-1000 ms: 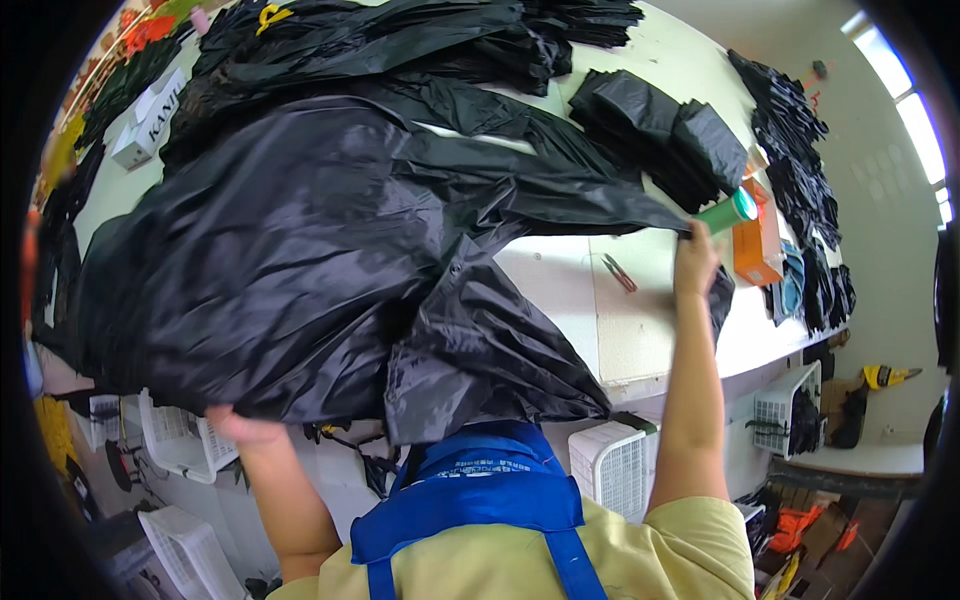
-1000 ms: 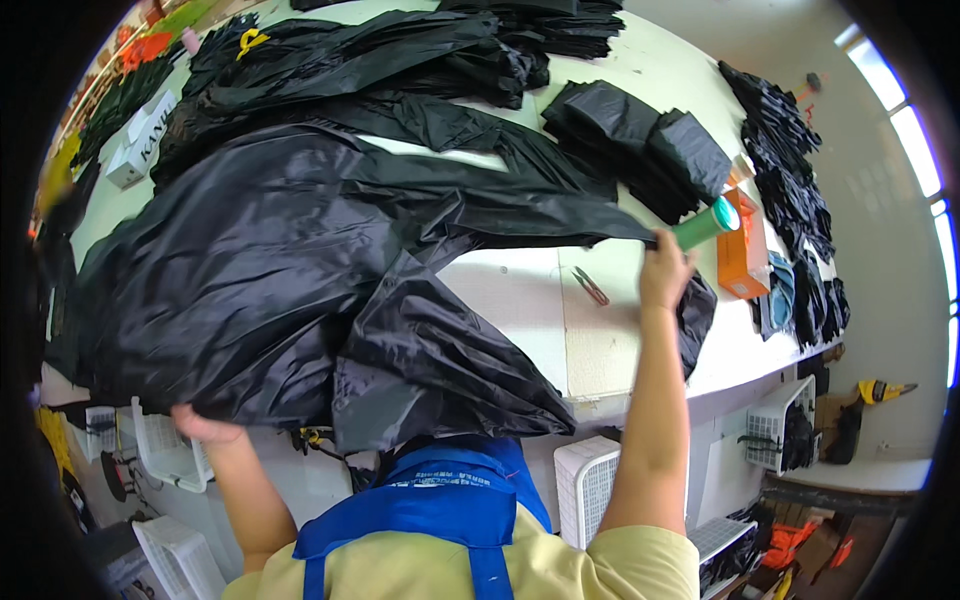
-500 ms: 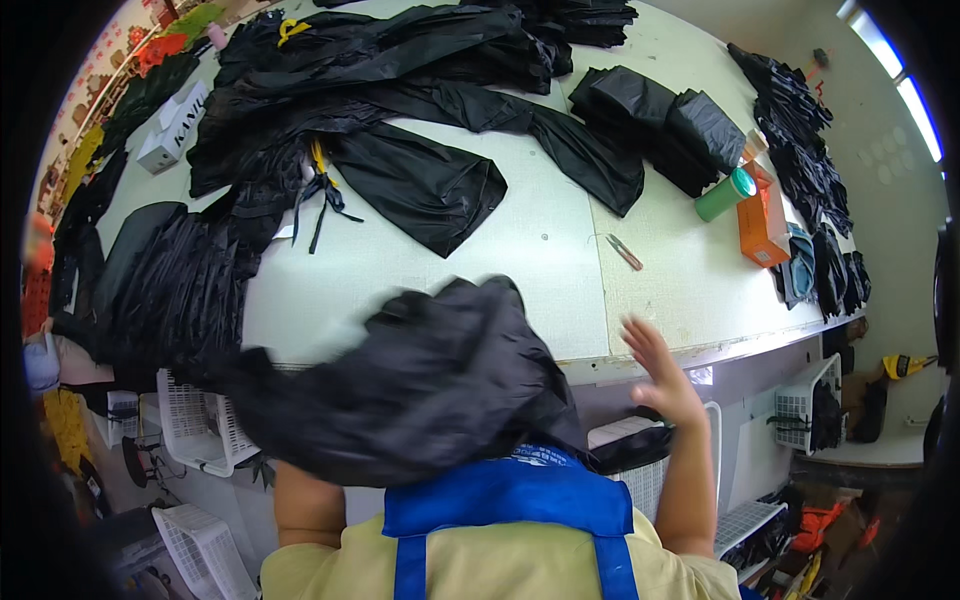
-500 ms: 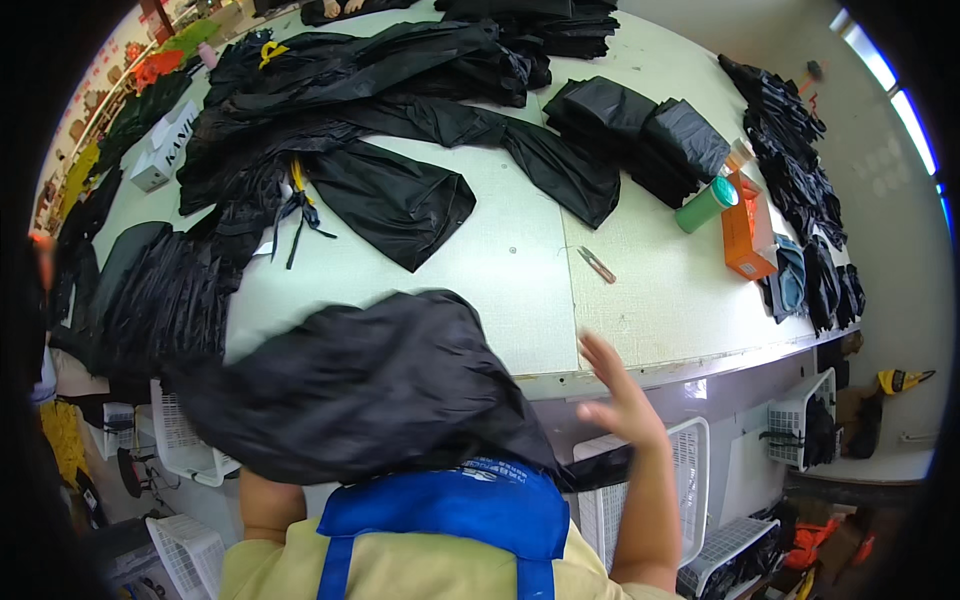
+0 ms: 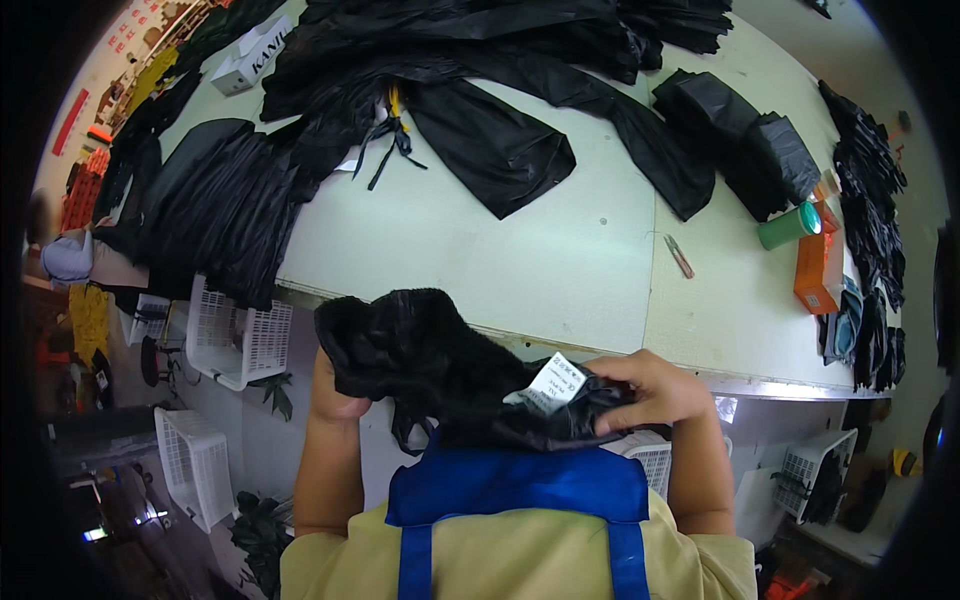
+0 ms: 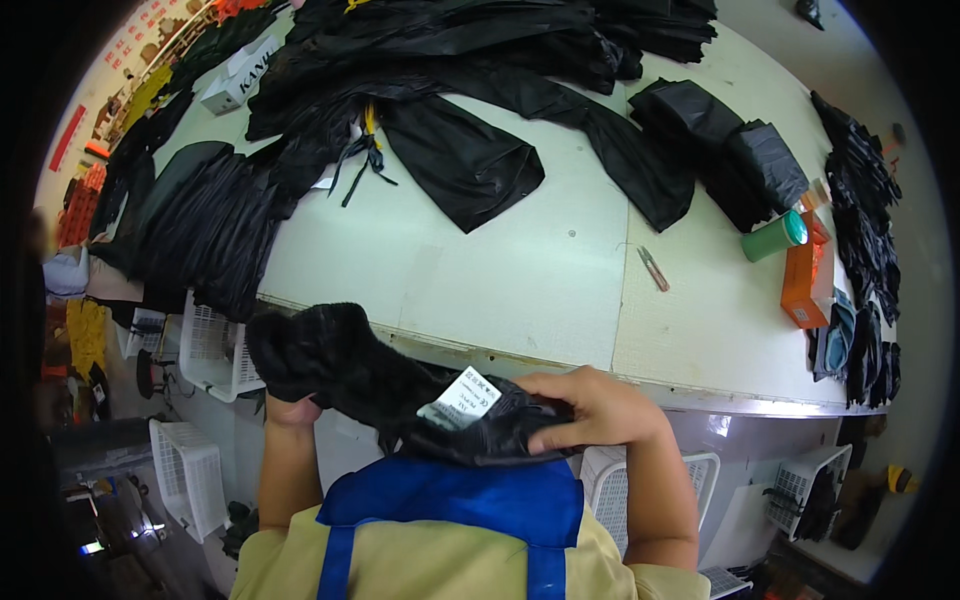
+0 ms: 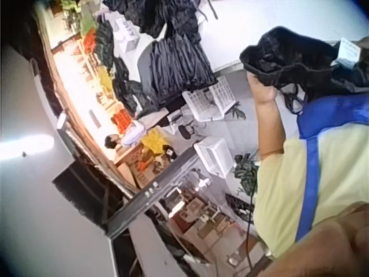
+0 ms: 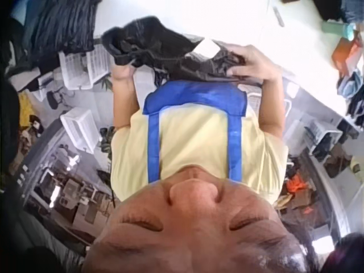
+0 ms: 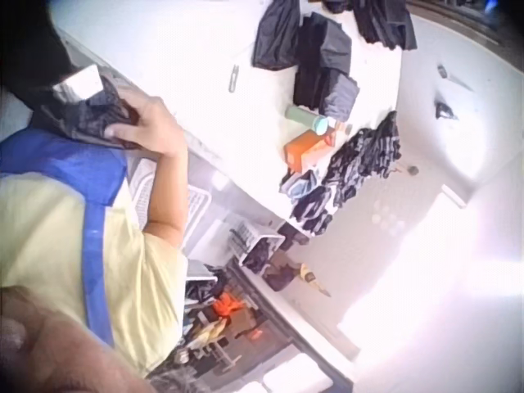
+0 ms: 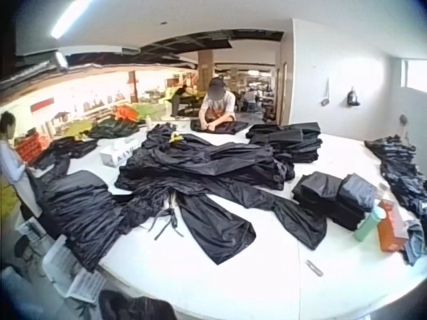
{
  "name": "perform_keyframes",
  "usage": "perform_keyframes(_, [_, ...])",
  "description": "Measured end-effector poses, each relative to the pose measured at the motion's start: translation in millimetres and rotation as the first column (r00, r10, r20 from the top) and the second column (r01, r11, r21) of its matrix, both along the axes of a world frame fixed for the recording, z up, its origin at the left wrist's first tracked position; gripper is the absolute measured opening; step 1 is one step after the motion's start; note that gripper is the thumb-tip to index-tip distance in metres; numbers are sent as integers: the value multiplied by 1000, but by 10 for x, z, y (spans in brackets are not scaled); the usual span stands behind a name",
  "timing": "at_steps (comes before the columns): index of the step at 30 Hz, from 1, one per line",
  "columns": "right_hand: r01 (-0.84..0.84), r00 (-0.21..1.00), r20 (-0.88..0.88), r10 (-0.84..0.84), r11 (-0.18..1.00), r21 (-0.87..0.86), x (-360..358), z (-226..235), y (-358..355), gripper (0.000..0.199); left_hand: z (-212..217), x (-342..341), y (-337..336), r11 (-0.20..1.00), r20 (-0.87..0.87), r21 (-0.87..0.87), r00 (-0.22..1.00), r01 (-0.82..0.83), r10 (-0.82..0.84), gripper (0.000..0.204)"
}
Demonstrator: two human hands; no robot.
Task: The person repeatedly picks up black fabric pieces, unfolds them on a table, and uses a small blade to cut along seams or edges. After each cut, the fabric is folded and set aside. The process is repeated for multiple pieces throughout the clip.
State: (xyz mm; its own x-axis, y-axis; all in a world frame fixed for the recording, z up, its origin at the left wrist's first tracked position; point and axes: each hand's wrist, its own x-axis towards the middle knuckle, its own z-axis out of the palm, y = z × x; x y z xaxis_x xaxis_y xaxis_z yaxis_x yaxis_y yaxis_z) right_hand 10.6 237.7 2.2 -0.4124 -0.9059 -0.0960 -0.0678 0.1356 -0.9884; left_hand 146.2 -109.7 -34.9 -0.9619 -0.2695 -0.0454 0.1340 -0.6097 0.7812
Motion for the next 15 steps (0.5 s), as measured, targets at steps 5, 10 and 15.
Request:
perform_keyframes(5, [435, 827, -357, -433, 897, -80, 45, 57, 236, 33, 256, -43, 140, 991, 52, -134, 998, -12, 19, 85])
perform_keyframes(10, [365, 889, -113, -444, 835, -411, 125, 29, 5, 36, 361, -193, 101, 815, -139, -545, 938, 196, -318, 90])
perform_keyframes(15, [135, 841, -516, -162, 987, -89, 1, 375, -91, 32, 606, -362, 168, 844, -5, -499, 974, 195, -228, 67])
